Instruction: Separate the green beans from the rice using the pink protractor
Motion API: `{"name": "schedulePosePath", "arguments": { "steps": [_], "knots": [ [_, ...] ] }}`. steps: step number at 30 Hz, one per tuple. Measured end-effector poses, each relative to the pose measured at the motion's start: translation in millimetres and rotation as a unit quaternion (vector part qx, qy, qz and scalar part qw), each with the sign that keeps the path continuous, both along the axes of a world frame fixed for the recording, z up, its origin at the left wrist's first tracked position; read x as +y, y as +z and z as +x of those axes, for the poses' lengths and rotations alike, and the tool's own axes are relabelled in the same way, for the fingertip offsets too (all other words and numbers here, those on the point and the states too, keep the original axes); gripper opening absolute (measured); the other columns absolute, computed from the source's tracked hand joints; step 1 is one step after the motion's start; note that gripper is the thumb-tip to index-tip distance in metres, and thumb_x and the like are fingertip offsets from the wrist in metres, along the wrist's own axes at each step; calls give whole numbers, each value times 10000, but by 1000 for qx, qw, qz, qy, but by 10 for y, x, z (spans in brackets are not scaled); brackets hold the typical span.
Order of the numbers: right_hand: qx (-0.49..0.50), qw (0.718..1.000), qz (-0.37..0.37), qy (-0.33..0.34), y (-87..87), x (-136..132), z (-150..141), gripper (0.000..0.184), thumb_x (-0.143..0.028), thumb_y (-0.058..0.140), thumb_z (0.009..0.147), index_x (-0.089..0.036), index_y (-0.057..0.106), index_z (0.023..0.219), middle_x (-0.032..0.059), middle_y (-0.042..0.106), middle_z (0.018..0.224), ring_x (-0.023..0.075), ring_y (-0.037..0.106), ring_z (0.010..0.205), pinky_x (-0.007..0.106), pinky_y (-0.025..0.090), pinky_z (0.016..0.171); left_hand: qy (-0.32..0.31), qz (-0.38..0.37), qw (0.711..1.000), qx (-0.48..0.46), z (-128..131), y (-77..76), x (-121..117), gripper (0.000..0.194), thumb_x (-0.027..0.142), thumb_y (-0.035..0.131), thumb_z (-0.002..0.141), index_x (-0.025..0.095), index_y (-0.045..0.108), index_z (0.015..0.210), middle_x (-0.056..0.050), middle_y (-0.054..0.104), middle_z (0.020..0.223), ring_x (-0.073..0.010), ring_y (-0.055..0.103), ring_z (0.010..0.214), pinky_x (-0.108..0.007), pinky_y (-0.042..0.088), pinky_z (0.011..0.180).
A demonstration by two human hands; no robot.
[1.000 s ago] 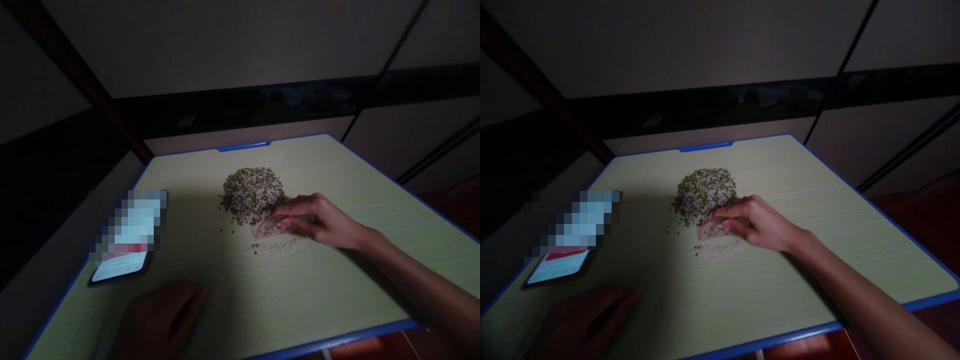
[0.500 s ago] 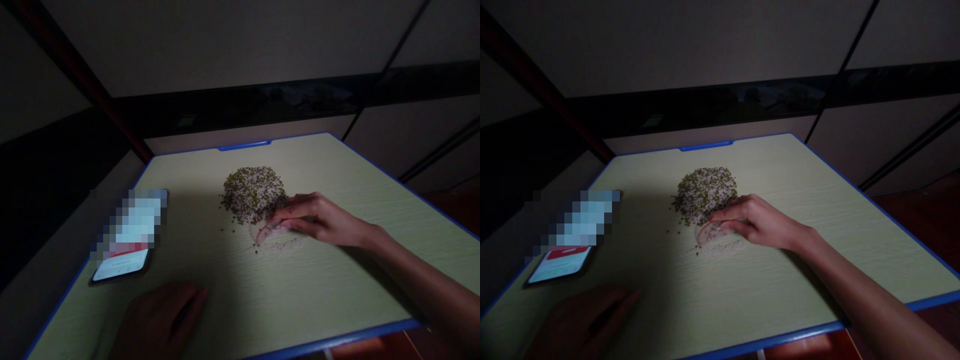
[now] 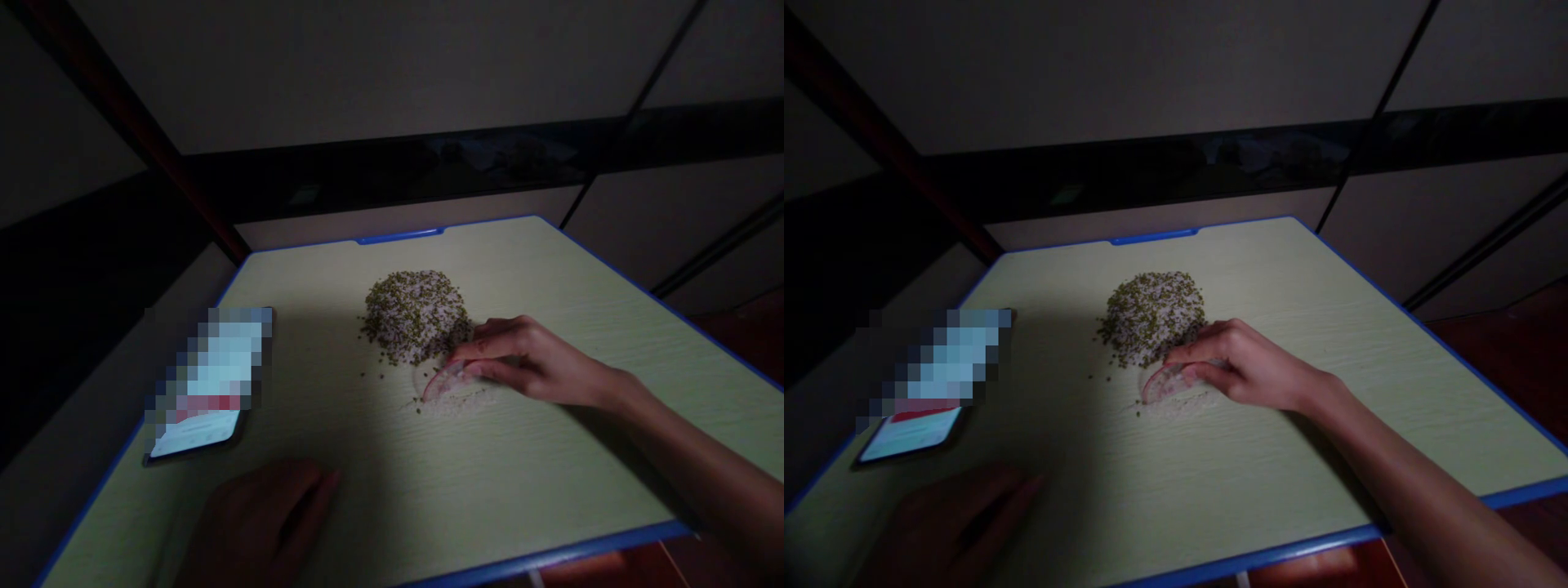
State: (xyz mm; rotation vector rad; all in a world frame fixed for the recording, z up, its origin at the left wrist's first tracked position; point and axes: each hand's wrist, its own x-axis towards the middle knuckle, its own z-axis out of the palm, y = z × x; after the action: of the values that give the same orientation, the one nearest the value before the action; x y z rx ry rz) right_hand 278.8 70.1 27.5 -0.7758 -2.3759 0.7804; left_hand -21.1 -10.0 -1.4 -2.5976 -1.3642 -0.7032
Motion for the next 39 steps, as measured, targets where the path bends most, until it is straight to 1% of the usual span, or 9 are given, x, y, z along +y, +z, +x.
{"name": "schedulePosePath", "arguments": {
  "steps": [5,8,12,14,19,24,30,36,39],
  "knots": [
    [-9,1000,-1,-4,10,-15,-22,257,-155,478,884,-153,677,1046,69,701,847,158,620,740,283,452,668,-9,36,999,-10,42,54,8,369,395,309,921,231,546,689,73,613,552,-61,573,457,-142,433,454],
    [-15,1000,2,-18,16,-16,-34,262,-164,477,883,-141,669,1060,83,700,870,168,620,758,294,451,680,-11,20,1000,-15,61,68,6,364,386,321,918,236,554,681,80,617,555,-55,575,455,-137,436,449],
    [-22,1000,1,-11,41,-16,-69,273,-152,466,882,-162,673,1060,82,701,906,175,621,792,309,452,717,3,18,1000,-4,43,48,-3,372,404,317,916,242,558,684,83,623,565,-62,585,465,-148,455,457],
    [-25,1000,-2,-9,45,-13,-83,269,-142,472,873,-155,681,1041,87,702,889,179,622,785,316,454,715,4,12,1000,3,23,33,-6,381,412,310,916,242,557,682,82,622,564,-62,583,462,-148,452,447],
    [0,1000,1,5,3,0,-75,242,-143,490,867,-109,679,1015,100,700,868,183,625,777,303,459,687,1,16,1000,6,3,18,-17,351,407,341,910,235,578,718,71,643,605,-61,600,501,-137,475,505],
    [7,1000,6,9,-34,2,-68,237,-144,492,873,-106,672,1021,97,705,886,179,627,791,296,462,692,5,17,1000,7,37,56,-13,395,411,304,919,234,565,682,72,634,573,-68,592,469,-149,450,449],
    [13,1000,7,18,-26,-4,-68,228,-148,505,863,-138,678,1012,79,712,895,168,631,787,291,468,687,0,15,1000,1,29,39,-7,368,410,322,914,232,558,694,67,631,579,-75,591,475,-161,447,457],
    [6,1000,8,8,-18,-6,-77,237,-143,495,866,-123,676,1017,90,710,890,176,629,786,301,467,693,5,0,1000,-3,47,50,-7,373,405,327,913,235,554,671,74,619,556,-69,581,458,-161,439,443],
    [11,1000,9,10,-28,-2,-82,238,-143,491,867,-129,676,1015,89,708,893,181,627,796,307,464,701,2,26,1000,-9,55,75,-8,360,397,323,915,237,554,690,76,624,567,-69,583,465,-155,444,455]
  ]
}}
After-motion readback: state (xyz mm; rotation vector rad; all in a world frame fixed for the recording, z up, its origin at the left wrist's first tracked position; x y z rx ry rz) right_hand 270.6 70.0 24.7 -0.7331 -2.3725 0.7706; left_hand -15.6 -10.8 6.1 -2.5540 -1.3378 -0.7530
